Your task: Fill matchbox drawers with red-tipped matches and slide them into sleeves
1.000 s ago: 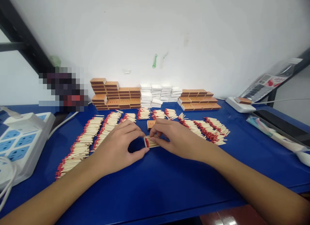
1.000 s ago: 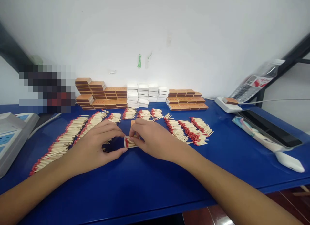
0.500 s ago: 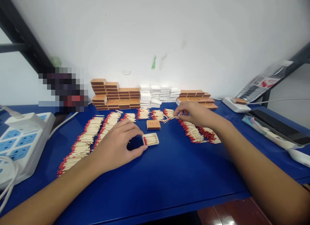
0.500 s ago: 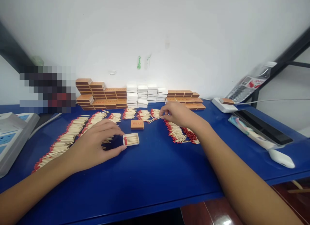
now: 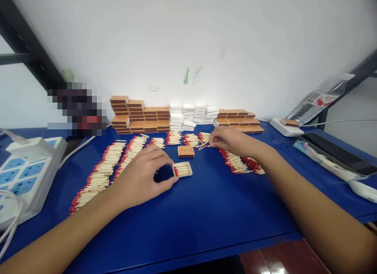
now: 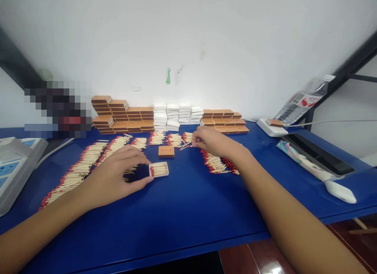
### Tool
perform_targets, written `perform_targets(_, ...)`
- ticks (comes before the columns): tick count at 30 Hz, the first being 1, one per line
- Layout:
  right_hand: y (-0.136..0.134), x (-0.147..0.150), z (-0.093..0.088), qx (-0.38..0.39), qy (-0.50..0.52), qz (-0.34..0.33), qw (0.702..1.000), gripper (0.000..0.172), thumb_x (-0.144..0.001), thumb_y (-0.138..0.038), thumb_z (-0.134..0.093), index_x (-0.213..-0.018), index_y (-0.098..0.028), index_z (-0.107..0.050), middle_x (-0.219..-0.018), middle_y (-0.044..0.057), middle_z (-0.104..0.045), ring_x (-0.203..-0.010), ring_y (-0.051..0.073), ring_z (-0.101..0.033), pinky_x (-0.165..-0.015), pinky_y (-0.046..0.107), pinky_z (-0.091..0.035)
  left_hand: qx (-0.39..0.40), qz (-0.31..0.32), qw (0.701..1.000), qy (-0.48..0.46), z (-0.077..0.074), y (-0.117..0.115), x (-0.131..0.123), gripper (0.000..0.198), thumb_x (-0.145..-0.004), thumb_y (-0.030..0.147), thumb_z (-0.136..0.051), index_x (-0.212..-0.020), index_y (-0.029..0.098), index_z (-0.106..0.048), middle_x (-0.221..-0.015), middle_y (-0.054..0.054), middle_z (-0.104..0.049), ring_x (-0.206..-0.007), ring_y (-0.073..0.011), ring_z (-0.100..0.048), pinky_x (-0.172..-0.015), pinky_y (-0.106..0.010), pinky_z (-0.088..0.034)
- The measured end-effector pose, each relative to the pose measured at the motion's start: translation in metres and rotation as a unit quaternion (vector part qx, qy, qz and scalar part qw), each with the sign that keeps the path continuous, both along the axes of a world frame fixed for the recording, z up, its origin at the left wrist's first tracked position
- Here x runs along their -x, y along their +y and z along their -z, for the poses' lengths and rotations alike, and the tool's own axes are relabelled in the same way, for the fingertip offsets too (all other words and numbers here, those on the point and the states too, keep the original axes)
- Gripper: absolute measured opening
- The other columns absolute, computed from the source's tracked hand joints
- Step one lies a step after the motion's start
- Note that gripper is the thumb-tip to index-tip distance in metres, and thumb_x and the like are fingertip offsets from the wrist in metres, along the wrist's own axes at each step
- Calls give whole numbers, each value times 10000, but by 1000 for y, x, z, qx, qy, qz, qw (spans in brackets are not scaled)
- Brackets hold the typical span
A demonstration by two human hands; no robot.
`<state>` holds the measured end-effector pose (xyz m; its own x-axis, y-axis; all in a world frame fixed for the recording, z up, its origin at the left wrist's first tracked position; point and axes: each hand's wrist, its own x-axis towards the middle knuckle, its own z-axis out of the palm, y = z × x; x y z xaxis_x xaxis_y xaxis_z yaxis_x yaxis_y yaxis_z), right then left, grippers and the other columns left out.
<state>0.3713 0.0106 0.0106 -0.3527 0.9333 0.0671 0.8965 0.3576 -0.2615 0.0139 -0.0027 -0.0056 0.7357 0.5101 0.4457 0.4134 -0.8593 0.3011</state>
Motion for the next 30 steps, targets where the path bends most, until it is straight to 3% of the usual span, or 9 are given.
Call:
perform_targets(5, -7, 5, -5, -43, 30, -4, 999, 172, -1043, -314, -567, -972, -219, -691, -1019, 106, -689, -938, 266, -625, -813, 389, -481, 3, -1, 1000, 0, 0, 0, -1, 209, -990, 376, -748, -1105, 203, -775, -1051, -74, -766, -1069, -276, -675, -1000, -465, -559)
perform_targets(12, -32, 46, -15, -143, 89, -67, 983, 155, -1096, -314, -561, -1011, -233, -662, -1059, 91, -646, -986, 256, -609, -848, 382, -480, 2, 1, 1000, -11, -1, 0, -1, 194, -980, 370, -767, -1093, 212, -776, -1044, -63, -776, -1066, -266, -682, -994, -441, -558)
perform_targets(16, -38, 61, -10, -106, 99, -99, 985, 149, -1105, -279, -543, -1041, -225, -666, -1100, 86, -641, -985, 231, -613, -846, 358, -483, 3, -3, 1000, -11, 0, 1, -1, 202, -979, 376, -766, -1096, 211, -777, -1047, -66, -777, -1071, -272, -685, -1015, -460, -555)
perform_targets(23, -32, 52, -14, -45, 74, -21, 996, 235, -1056, -384, -617, -904, -218, -685, -918, 54, -661, -809, 206, -583, -725, 345, -418, 7, -8, 1000, -5, 0, 2, 0, 210, -983, 386, -754, -1096, 211, -776, -1040, -71, -764, -1063, -276, -691, -1026, -477, -551)
perform_targets(30, -47, 67, -14, 47, 55, -50, 996, 269, -977, -490, -742, -950, -224, -714, -987, 54, -710, -877, 214, -610, -736, 345, -421, -26, -23, 999, -8, -2, 6, 2, 224, -987, 387, -749, -1106, 197, -760, -1053, -73, -773, -1072, -278, -696, -1012, -472, -559)
